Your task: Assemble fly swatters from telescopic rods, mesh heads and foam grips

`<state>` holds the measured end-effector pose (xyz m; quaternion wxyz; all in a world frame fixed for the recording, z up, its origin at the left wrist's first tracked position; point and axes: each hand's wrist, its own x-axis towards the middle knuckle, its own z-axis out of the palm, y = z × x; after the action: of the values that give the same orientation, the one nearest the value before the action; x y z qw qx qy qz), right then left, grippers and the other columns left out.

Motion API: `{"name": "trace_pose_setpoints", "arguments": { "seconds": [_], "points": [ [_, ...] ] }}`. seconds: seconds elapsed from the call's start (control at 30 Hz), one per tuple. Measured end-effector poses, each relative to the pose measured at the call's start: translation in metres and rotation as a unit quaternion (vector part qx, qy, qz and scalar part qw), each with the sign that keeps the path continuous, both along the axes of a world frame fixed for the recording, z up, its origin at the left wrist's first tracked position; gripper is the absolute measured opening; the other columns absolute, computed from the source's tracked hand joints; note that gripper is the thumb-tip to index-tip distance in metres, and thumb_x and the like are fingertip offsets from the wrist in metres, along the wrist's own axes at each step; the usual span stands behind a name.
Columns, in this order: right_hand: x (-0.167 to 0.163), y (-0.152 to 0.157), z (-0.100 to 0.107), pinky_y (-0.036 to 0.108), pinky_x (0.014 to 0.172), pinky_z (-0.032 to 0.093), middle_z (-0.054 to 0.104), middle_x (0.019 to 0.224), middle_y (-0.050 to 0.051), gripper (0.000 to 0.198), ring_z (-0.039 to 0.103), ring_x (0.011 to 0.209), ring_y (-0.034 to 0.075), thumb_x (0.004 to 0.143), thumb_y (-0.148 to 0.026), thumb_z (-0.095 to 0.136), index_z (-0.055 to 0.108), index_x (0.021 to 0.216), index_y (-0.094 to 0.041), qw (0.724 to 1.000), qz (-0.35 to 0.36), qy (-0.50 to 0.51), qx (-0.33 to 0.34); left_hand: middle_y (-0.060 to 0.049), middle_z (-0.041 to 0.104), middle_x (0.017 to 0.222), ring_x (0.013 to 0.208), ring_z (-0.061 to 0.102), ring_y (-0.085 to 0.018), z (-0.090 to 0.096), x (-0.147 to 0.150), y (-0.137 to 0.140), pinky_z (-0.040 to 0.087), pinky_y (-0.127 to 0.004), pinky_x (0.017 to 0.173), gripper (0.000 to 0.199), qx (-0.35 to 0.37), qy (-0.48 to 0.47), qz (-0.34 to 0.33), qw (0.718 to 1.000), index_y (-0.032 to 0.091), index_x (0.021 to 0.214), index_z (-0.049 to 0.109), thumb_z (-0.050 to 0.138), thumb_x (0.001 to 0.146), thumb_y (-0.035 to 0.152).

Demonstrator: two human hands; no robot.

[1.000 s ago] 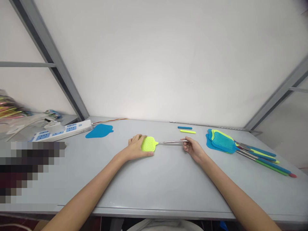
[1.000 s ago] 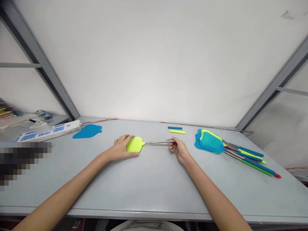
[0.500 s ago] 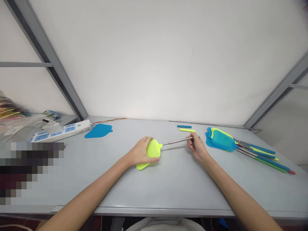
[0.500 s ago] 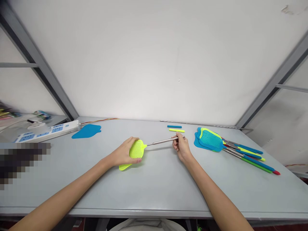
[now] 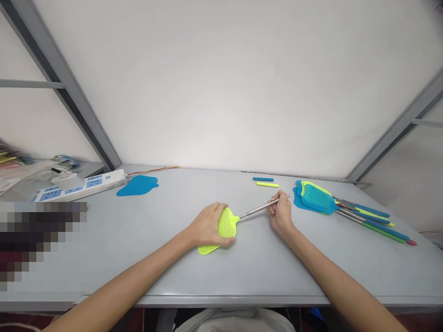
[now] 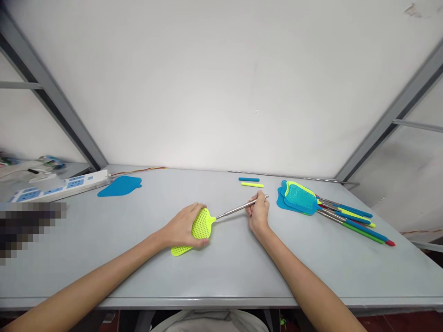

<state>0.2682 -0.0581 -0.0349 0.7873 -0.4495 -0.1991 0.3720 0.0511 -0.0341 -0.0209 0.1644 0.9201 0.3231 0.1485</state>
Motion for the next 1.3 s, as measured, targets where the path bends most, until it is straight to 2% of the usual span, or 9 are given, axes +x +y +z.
{"name": "trace_pose_setpoints", "arguments": {
  "seconds": [0.37,0.67,0.77,0.87,0.93,0.97,1.03,1.13,1.3],
  "points": [
    [-0.008,-0.004,0.001,0.016,0.028,0.018,0.029,0.034,-0.009,0.027,0.023,0.025,0.003,0.075,-0.031,0.037,0.032,0.052,-0.018,1.0,-0.011,-0.005,-0.013,-0.008,0.048,0.097,0.088,0.046,-0.024,-0.002,0.001,0.003,0.034,-0.033,0.077,0.072,-0.001,-0.019,0.005,1.0,0.017,0.109,0.039,0.055,0.053,0.059],
    [0.005,-0.007,0.01,0.016,0.028,0.016,0.029,0.033,-0.008,0.025,0.027,0.026,0.004,0.072,-0.034,0.045,0.042,0.054,-0.017,0.998,0.013,-0.036,-0.042,-0.006,0.044,0.103,0.095,0.041,-0.024,0.009,-0.002,0.007,0.033,-0.036,0.082,0.073,-0.055,-0.041,-0.007,0.998,0.022,0.112,0.039,0.056,0.053,0.061],
    [0.007,-0.008,0.011,0.016,0.029,0.016,0.03,0.033,-0.008,0.025,0.028,0.027,0.004,0.072,-0.034,0.045,0.043,0.055,-0.016,0.998,0.016,-0.037,-0.045,-0.005,0.041,0.106,0.103,0.037,-0.024,0.01,-0.003,0.011,0.031,-0.037,0.087,0.064,-0.057,-0.07,0.022,0.996,0.026,0.113,0.038,0.054,0.059,0.058],
    [0.009,-0.009,0.012,0.016,0.029,0.017,0.03,0.033,-0.008,0.024,0.027,0.027,0.004,0.073,-0.033,0.044,0.043,0.055,-0.016,0.998,0.013,-0.031,-0.046,-0.006,0.033,0.116,0.113,0.028,-0.023,0.007,-0.005,0.017,0.026,-0.037,0.093,0.06,-0.046,-0.145,0.097,0.984,0.027,0.117,0.034,0.053,0.065,0.052],
    [0.011,-0.01,0.013,0.016,0.029,0.017,0.031,0.033,-0.008,0.024,0.029,0.027,0.004,0.073,-0.032,0.043,0.043,0.055,-0.016,0.999,0.009,-0.027,-0.045,-0.007,0.03,0.12,0.115,0.027,-0.023,0.003,-0.006,0.023,0.026,-0.037,0.094,0.063,-0.07,-0.199,0.15,0.966,0.026,0.12,0.03,0.054,0.066,0.049],
    [0.012,-0.01,0.013,0.016,0.029,0.017,0.031,0.033,-0.008,0.024,0.029,0.027,0.004,0.074,-0.031,0.042,0.043,0.055,-0.016,0.999,0.008,-0.025,-0.044,-0.007,0.03,0.121,0.113,0.031,-0.023,0.001,-0.007,0.026,0.029,-0.037,0.092,0.065,-0.11,-0.223,0.167,0.954,0.026,0.121,0.029,0.055,0.065,0.048],
    [0.014,-0.01,0.014,0.017,0.03,0.019,0.031,0.033,-0.007,0.024,0.03,0.028,0.004,0.074,-0.031,0.041,0.044,0.055,-0.016,0.999,0.009,-0.021,-0.04,-0.01,0.038,0.116,0.104,0.042,-0.023,-0.001,-0.009,0.029,0.036,-0.036,0.085,0.07,-0.231,-0.277,0.196,0.912,0.022,0.121,0.027,0.058,0.064,0.047],
    [0.016,-0.01,0.013,0.017,0.03,0.02,0.032,0.034,-0.007,0.024,0.031,0.028,0.005,0.074,-0.031,0.041,0.045,0.055,-0.016,0.999,0.02,-0.011,-0.03,-0.012,0.049,0.107,0.093,0.052,-0.022,0.0,-0.01,0.03,0.042,-0.035,0.078,0.062,-0.41,-0.349,0.164,0.827,0.017,0.116,0.035,0.059,0.065,0.043],
    [0.016,-0.01,0.013,0.018,0.03,0.021,0.033,0.034,-0.007,0.023,0.031,0.029,0.006,0.074,-0.032,0.042,0.045,0.056,-0.016,0.999,0.045,0.005,-0.022,-0.012,0.057,0.101,0.092,0.054,-0.022,0.004,-0.01,0.028,0.044,-0.031,0.078,0.034,-0.567,-0.404,0.075,0.714,0.012,0.097,0.053,0.057,0.071,0.034]
  ]
}}
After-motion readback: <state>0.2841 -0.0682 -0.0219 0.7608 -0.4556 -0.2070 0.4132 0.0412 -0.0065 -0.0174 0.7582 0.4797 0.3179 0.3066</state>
